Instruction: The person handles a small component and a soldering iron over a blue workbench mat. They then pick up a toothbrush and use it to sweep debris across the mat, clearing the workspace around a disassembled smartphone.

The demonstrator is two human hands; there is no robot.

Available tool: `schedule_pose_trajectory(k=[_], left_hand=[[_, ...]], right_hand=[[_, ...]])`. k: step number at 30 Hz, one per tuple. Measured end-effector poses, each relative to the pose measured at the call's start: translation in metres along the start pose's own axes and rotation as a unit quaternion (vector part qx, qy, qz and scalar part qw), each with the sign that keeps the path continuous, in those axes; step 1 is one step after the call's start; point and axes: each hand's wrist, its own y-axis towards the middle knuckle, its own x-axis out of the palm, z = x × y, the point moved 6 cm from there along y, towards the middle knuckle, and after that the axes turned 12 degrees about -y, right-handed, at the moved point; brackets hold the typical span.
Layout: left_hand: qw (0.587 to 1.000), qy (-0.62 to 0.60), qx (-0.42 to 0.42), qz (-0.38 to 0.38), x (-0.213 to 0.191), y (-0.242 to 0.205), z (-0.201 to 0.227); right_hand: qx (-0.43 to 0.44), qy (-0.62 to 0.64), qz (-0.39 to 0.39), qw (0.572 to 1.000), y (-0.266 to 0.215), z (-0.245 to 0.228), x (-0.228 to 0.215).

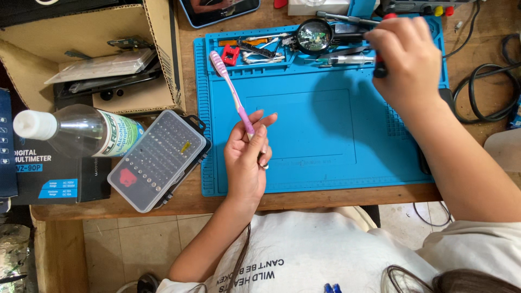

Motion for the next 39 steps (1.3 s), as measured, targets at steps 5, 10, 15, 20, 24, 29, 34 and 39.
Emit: schedule_pose_trajectory(k=[5,10,15,20,24,29,34,39], left_hand=[[1.000,-0.025,-0.005,-0.001,0.002,-0.001,0.002],[1.000,-0.022,-0.005,-0.002,0.001,-0.001,0.001],[1.000,-0.020,-0.004,0.001,0.002,0.000,0.001],[0.995,0.079,0.034,-0.054,0.018,0.005,0.013],[0.974,0.195,0.019,-0.111,0.045,0.006,0.018],[0.846,0.463,0.183,-0.191,0.077,0.013,0.023],[0.791,0.526,0.229,-0.214,0.091,0.060,0.007],[0.752,0.544,0.285,-0.241,0.099,0.089,-0.021]], right_hand=[[0.071,0.285,0.035,0.955,0.006,0.007,-0.041],[0.116,0.361,0.008,0.925,-0.012,0.015,-0.024],[0.129,0.442,-0.078,0.884,-0.020,0.026,0.000],[0.074,0.523,-0.098,0.843,-0.006,0.009,-0.022],[0.035,0.539,-0.089,0.837,0.000,-0.007,-0.040],[0.023,0.525,-0.078,0.847,-0.002,-0.002,-0.051],[0.033,0.461,-0.057,0.885,-0.017,0.028,-0.039],[0.174,0.409,-0.037,0.895,-0.072,0.080,0.015]])
